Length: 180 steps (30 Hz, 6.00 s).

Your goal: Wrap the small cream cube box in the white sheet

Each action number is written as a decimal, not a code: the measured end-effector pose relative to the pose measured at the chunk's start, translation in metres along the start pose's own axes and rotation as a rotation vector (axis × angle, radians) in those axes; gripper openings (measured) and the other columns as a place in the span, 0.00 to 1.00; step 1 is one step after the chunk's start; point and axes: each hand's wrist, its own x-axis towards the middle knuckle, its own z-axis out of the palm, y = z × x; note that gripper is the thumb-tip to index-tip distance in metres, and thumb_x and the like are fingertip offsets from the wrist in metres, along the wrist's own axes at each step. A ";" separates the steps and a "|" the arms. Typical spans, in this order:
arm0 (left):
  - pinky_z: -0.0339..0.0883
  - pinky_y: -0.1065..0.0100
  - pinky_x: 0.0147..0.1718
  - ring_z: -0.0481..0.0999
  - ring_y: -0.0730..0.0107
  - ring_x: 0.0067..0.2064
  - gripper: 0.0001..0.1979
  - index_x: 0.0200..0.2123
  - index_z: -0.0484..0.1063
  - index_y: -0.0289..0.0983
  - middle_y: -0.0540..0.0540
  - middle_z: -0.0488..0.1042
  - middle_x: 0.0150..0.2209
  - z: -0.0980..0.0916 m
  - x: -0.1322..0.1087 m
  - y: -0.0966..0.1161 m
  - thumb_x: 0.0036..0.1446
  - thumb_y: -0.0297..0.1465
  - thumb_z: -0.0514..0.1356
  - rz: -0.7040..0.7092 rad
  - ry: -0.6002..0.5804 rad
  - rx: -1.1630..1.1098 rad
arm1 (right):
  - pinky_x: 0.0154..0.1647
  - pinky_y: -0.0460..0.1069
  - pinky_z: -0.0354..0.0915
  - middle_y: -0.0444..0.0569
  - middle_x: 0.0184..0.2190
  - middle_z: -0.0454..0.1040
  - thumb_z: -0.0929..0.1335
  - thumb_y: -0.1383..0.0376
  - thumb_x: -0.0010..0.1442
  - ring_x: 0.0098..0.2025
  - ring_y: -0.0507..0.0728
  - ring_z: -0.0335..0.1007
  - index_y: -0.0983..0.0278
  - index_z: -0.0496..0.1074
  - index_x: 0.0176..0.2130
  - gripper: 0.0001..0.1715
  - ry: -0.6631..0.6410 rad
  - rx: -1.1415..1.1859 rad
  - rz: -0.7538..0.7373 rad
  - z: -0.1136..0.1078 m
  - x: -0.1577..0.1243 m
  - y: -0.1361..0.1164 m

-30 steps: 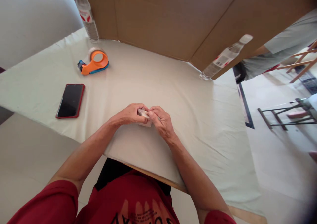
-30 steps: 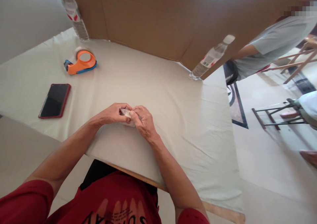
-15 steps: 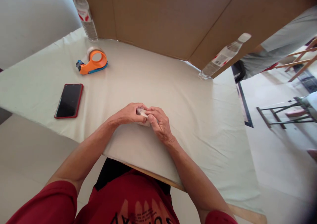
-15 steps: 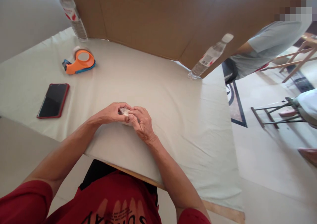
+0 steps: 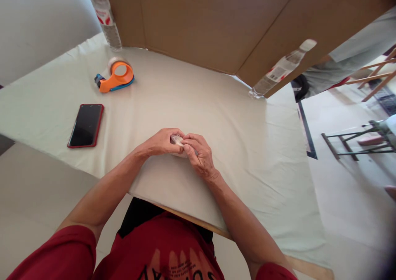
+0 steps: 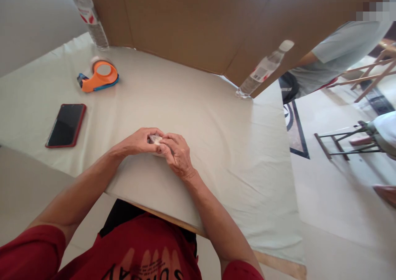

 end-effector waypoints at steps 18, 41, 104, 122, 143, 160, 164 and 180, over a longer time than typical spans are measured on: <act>0.62 0.70 0.32 0.71 0.69 0.34 0.22 0.47 0.76 0.37 0.50 0.75 0.35 -0.002 0.000 -0.003 0.45 0.34 0.65 0.053 0.037 0.091 | 0.57 0.59 0.68 0.54 0.52 0.75 0.62 0.53 0.70 0.56 0.61 0.71 0.58 0.75 0.48 0.17 0.074 0.194 0.176 -0.001 -0.002 0.001; 0.62 0.70 0.33 0.70 0.69 0.35 0.21 0.47 0.76 0.38 0.49 0.75 0.37 -0.003 0.000 -0.002 0.47 0.36 0.64 0.066 -0.010 0.080 | 0.60 0.61 0.68 0.55 0.54 0.73 0.63 0.55 0.69 0.57 0.61 0.71 0.57 0.75 0.51 0.17 -0.005 0.039 0.101 0.003 -0.006 0.004; 0.68 0.57 0.53 0.73 0.51 0.55 0.38 0.63 0.64 0.37 0.38 0.72 0.57 -0.004 0.005 -0.012 0.52 0.44 0.69 0.245 -0.095 -0.041 | 0.35 0.49 0.64 0.43 0.28 0.73 0.70 0.59 0.58 0.31 0.52 0.66 0.61 0.73 0.30 0.09 0.126 0.445 0.504 -0.022 0.055 0.003; 0.59 0.72 0.27 0.65 0.76 0.25 0.13 0.26 0.71 0.35 0.53 0.67 0.22 -0.001 0.009 -0.010 0.51 0.40 0.62 -0.046 0.161 -0.279 | 0.42 0.50 0.68 0.44 0.35 0.75 0.69 0.61 0.60 0.37 0.53 0.71 0.60 0.73 0.38 0.05 0.355 0.328 0.367 -0.027 0.059 0.014; 0.61 0.71 0.24 0.66 0.75 0.23 0.12 0.24 0.72 0.35 0.52 0.68 0.21 -0.003 0.015 -0.016 0.47 0.39 0.63 -0.058 0.323 -0.469 | 0.32 0.50 0.55 0.41 0.22 0.66 0.64 0.63 0.59 0.26 0.53 0.59 0.60 0.65 0.27 0.09 -0.114 -0.031 0.481 -0.017 0.047 0.003; 0.64 0.70 0.31 0.70 0.71 0.33 0.18 0.39 0.68 0.38 0.50 0.70 0.32 -0.006 0.020 -0.026 0.49 0.43 0.64 0.010 0.726 -0.195 | 0.27 0.47 0.55 0.40 0.23 0.63 0.68 0.54 0.59 0.26 0.51 0.55 0.59 0.62 0.26 0.17 -0.043 0.424 0.655 -0.013 0.044 0.016; 0.65 0.67 0.36 0.68 0.72 0.32 0.21 0.38 0.70 0.38 0.51 0.69 0.33 -0.003 0.015 -0.020 0.47 0.46 0.67 0.030 0.662 0.016 | 0.25 0.47 0.52 0.39 0.23 0.59 0.68 0.52 0.58 0.26 0.50 0.53 0.59 0.58 0.25 0.20 -0.075 0.422 0.653 -0.010 0.045 0.015; 0.57 0.71 0.23 0.63 0.75 0.22 0.09 0.22 0.67 0.38 0.52 0.68 0.20 -0.013 0.018 -0.021 0.46 0.37 0.61 -0.063 0.654 -0.454 | 0.30 0.48 0.57 0.40 0.22 0.65 0.68 0.56 0.55 0.27 0.51 0.59 0.61 0.65 0.25 0.14 0.068 0.352 0.669 -0.017 0.039 0.045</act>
